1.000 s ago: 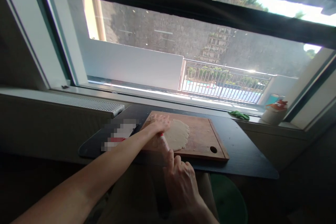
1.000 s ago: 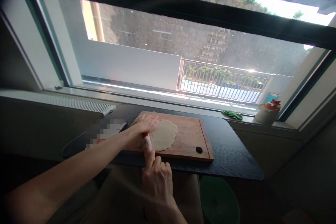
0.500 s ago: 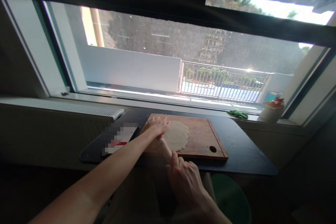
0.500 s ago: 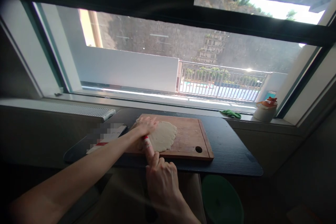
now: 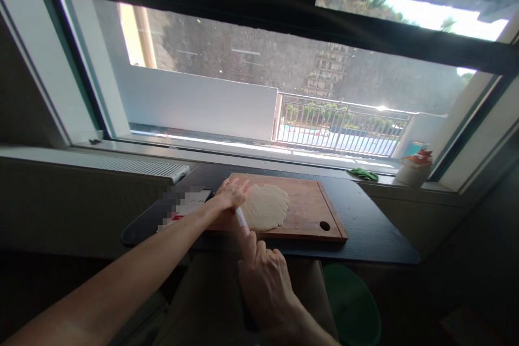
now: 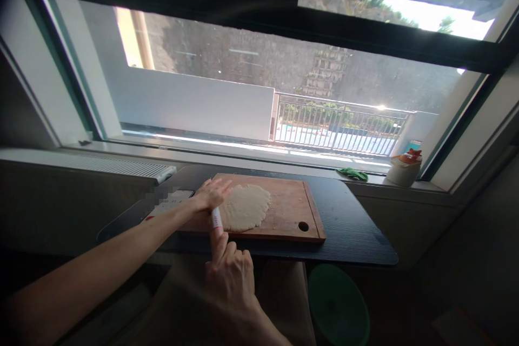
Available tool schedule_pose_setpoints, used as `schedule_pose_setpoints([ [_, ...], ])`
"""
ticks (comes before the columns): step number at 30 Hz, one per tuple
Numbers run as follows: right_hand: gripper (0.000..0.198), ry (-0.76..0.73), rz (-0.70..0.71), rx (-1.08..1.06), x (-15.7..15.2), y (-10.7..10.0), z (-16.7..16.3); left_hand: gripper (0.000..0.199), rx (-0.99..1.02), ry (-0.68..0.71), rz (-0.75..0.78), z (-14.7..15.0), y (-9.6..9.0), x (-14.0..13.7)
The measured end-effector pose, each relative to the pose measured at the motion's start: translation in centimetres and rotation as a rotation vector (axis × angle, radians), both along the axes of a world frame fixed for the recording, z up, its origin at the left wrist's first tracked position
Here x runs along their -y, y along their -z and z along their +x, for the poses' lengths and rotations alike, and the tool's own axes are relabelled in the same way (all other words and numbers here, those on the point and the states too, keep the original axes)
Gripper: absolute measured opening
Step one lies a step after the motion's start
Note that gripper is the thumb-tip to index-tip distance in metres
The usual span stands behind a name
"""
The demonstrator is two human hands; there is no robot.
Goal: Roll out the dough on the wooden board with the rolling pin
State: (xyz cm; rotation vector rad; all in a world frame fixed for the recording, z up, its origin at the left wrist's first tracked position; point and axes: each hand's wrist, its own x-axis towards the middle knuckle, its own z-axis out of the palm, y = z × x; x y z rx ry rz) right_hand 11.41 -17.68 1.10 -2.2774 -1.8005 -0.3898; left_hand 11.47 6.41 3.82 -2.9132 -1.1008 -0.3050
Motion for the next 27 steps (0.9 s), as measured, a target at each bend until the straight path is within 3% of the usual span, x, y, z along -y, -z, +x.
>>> schedule_pose_setpoints([
  [4, 0.054, -0.026, -0.044, -0.036, 0.3, -0.6, 0.8, 0.048, 0.004, -0.036, -0.028, 0.0, 0.0, 0.0],
  [9, 0.020, 0.098, -0.078, -0.134, 1.2, -2.4, 5.7, 0.060, 0.073, -0.202, -0.077, 3.1, -0.5, 0.1],
  [14, 0.020, 0.146, 0.000, -0.093, 0.6, -3.2, 9.1, 0.061, 0.104, -0.281, -0.129, 5.0, -1.1, 0.3],
  [19, 0.019, 0.136, 0.103, 0.032, -0.3, -1.6, 8.1, 0.046, 0.046, -0.192, -0.120, 3.5, -0.6, 0.4],
  [27, 0.037, 0.112, 0.129, 0.104, 0.4, 0.2, 5.7, 0.052, 0.014, -0.098, -0.051, -0.5, 0.8, 0.7],
])
